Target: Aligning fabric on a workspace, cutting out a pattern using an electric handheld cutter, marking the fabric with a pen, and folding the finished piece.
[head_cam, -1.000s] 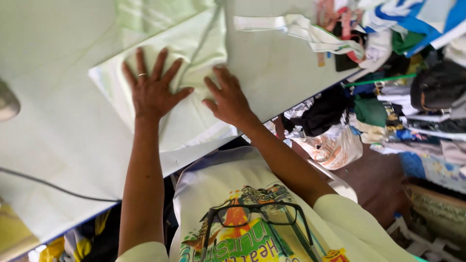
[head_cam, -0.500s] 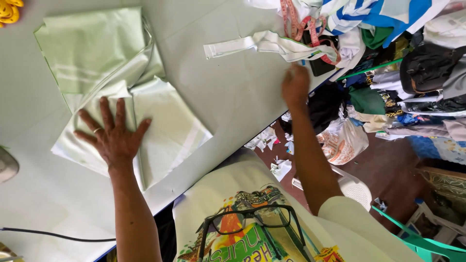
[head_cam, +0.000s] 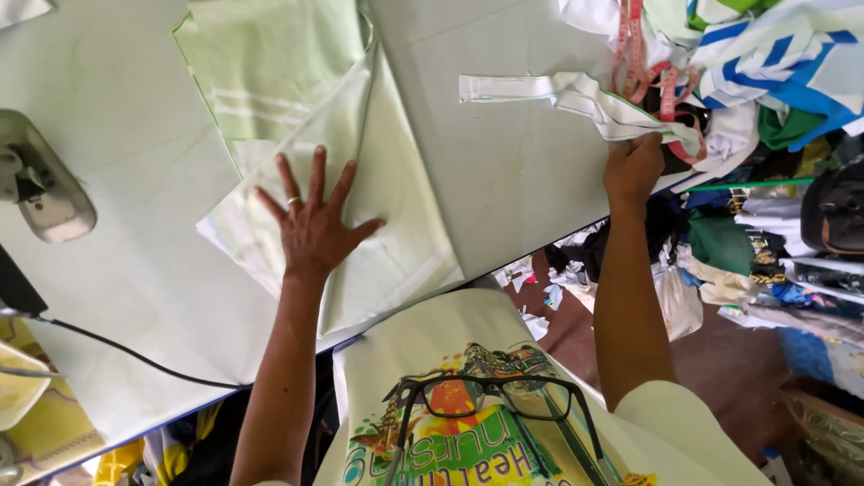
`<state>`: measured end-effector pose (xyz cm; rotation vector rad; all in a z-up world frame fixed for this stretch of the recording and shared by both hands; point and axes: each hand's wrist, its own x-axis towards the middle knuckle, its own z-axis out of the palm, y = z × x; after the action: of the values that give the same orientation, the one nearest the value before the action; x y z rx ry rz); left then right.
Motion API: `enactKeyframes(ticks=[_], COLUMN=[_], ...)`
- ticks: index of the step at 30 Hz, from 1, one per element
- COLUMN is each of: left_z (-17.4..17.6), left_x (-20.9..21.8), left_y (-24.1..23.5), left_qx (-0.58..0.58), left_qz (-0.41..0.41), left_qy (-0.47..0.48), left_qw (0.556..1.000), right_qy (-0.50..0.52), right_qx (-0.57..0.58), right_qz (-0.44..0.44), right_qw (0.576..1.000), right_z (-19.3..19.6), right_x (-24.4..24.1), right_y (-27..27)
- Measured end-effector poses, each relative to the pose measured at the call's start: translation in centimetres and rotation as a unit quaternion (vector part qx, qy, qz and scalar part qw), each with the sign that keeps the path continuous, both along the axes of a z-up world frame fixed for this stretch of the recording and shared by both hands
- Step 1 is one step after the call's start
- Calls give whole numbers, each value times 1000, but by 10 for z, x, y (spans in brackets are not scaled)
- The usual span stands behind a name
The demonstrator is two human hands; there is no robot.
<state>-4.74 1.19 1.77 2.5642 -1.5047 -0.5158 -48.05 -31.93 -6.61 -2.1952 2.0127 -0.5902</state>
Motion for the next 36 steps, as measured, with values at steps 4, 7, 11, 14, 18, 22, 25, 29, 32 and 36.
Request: enactKeyframes(ticks=[4, 7, 11, 14, 18, 22, 25, 29, 32, 36], left_z=[-21, -25, -30, -14, 0, -30, -79, -80, -53, -47], left_x=[16, 28, 40, 44, 45, 34, 10, -47, -71, -73], left_y=[-25, -37, -48, -59, -65, -46, -18, 35, 65, 87], left_qx=[-66, -9, -68, -19, 13, -256, -286, -239, -238, -244], left_qz=[-58, -44, -70, -29, 7, -34, -45, -57, -61, -22], left_qy=[-30, -23, -65, -49, 12, -13, -77, -56, 19, -31], left_qw=[996, 999, 993, 998, 1000, 966, 954, 968, 969, 969], right_qy=[-10, -27, -244, -297, -312, -293, -305, -233, -240, -228], right_qx=[77, 119, 219, 180, 153, 174, 83, 42, 53, 55], right_qz=[25, 34, -32, 30, 87, 136, 251, 303, 341, 327], right_qw=[997, 992, 944, 937, 934, 930, 915, 923, 907, 915], right_z=[34, 36, 136, 164, 177, 170, 152, 144, 135, 132], right_x=[14, 2, 56, 68, 82, 96, 101, 116, 122, 124], right_y=[34, 56, 134, 173, 211, 228, 228, 231, 230, 225])
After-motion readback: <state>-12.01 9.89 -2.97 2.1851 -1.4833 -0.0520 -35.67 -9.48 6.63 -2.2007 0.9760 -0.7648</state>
